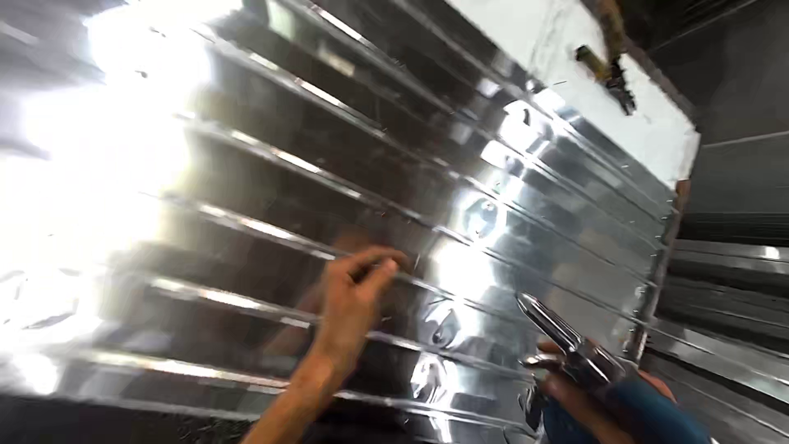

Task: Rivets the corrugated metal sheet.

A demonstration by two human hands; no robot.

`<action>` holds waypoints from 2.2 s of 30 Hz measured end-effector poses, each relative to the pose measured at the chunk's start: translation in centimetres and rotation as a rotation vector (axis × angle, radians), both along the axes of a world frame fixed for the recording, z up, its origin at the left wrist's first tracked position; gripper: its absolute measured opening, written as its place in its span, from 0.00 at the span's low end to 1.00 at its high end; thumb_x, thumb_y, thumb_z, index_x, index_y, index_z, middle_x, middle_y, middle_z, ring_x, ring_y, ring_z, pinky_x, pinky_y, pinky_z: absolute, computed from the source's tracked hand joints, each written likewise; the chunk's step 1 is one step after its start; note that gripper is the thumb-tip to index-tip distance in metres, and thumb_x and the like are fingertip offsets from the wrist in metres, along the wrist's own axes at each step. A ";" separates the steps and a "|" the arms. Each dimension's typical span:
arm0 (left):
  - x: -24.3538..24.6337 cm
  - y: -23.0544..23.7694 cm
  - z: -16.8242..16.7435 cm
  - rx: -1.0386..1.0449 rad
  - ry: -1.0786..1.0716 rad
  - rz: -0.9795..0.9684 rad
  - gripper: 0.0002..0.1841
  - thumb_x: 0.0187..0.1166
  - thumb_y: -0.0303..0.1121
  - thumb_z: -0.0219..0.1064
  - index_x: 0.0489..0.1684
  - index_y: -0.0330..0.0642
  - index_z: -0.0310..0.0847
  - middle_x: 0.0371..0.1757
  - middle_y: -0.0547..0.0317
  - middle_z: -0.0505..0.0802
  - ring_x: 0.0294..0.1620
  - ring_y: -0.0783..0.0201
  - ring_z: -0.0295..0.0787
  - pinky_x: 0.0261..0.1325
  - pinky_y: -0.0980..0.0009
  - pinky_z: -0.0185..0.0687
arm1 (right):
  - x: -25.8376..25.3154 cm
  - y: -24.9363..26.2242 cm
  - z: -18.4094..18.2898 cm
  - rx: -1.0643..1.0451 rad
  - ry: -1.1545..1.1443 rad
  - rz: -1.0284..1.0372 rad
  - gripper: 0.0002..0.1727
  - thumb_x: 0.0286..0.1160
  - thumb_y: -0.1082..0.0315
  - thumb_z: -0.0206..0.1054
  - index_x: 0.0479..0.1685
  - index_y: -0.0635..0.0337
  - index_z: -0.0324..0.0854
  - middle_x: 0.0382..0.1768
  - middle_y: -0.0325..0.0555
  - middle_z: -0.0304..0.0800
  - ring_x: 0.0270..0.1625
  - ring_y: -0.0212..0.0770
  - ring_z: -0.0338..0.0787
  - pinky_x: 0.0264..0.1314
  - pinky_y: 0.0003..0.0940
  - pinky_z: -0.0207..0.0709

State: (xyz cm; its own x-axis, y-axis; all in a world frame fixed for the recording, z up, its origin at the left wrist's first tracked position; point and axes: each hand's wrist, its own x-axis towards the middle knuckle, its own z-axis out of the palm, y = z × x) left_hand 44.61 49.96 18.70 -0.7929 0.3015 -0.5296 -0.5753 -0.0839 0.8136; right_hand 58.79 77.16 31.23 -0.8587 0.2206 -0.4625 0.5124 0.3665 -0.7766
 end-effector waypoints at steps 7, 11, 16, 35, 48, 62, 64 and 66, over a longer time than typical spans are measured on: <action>17.4 -2.9 4.3 0.624 -0.655 -0.336 0.36 0.91 0.59 0.22 0.70 0.56 0.77 0.12 0.70 0.76 0.06 0.79 0.61 0.08 0.82 0.57 | 9.9 -11.3 0.5 -0.049 -0.031 0.094 0.23 0.68 0.64 0.81 0.60 0.64 0.86 0.43 0.44 0.98 0.43 0.36 0.97 0.50 0.39 0.94; 21.3 -3.0 6.4 0.420 -0.452 -0.384 0.26 0.91 0.46 0.31 0.61 0.52 0.79 0.24 0.73 0.87 0.16 0.82 0.72 0.17 0.83 0.67 | 12.7 -14.5 -0.2 -0.038 0.065 0.112 0.24 0.65 0.67 0.81 0.62 0.64 0.86 0.45 0.43 0.97 0.46 0.34 0.96 0.53 0.38 0.93; 22.7 -2.4 6.1 0.386 -0.085 -0.412 0.27 0.92 0.44 0.42 0.79 0.36 0.71 0.55 0.63 0.92 0.47 0.76 0.88 0.52 0.74 0.86 | 15.1 -15.6 -0.2 0.068 0.238 -0.038 0.21 0.58 0.74 0.79 0.55 0.66 0.87 0.40 0.43 0.97 0.40 0.31 0.95 0.48 0.33 0.92; 16.0 -1.4 8.3 0.467 -0.404 -0.017 0.17 0.85 0.36 0.60 0.33 0.36 0.92 0.06 0.72 0.65 0.05 0.78 0.58 0.09 0.80 0.58 | 16.1 -14.7 0.8 0.215 0.421 -0.077 0.17 0.70 0.57 0.79 0.45 0.64 0.92 0.32 0.47 0.97 0.34 0.30 0.94 0.39 0.29 0.89; 10.3 5.8 5.2 0.321 -0.798 0.143 0.20 0.90 0.35 0.54 0.31 0.35 0.88 0.06 0.69 0.65 0.04 0.76 0.58 0.07 0.80 0.59 | 10.3 -11.7 -3.3 0.237 0.202 -0.176 0.15 0.68 0.60 0.78 0.45 0.62 0.93 0.32 0.45 0.97 0.34 0.29 0.95 0.37 0.28 0.89; 0.7 15.3 -3.4 0.120 -0.610 -0.173 0.24 0.92 0.37 0.55 0.25 0.35 0.89 0.08 0.63 0.72 0.06 0.72 0.60 0.09 0.75 0.57 | -2.0 -2.3 -7.2 0.274 -0.087 -0.180 0.14 0.65 0.59 0.81 0.44 0.59 0.93 0.31 0.40 0.96 0.33 0.31 0.94 0.39 0.36 0.91; -2.5 18.9 -4.8 0.135 -0.428 -0.259 0.25 0.90 0.34 0.54 0.13 0.40 0.80 0.08 0.65 0.72 0.08 0.72 0.62 0.13 0.75 0.59 | -5.3 1.1 -8.2 0.360 -0.028 -0.186 0.15 0.64 0.55 0.81 0.42 0.55 0.92 0.32 0.35 0.96 0.34 0.28 0.94 0.40 0.32 0.91; -6.2 22.5 -5.0 0.207 -0.409 -0.295 0.26 0.93 0.35 0.50 0.14 0.40 0.75 0.07 0.64 0.71 0.05 0.73 0.62 0.10 0.77 0.58 | -9.1 4.6 -8.9 0.433 -0.001 -0.206 0.15 0.64 0.50 0.80 0.39 0.51 0.92 0.31 0.31 0.95 0.31 0.27 0.93 0.37 0.31 0.92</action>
State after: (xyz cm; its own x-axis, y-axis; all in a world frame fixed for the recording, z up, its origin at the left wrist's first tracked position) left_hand 38.41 72.44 13.65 -0.4006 0.6105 -0.6832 -0.8647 -0.0054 0.5022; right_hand 49.64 81.71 22.31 -0.7767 0.5584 -0.2914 0.6088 0.5471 -0.5745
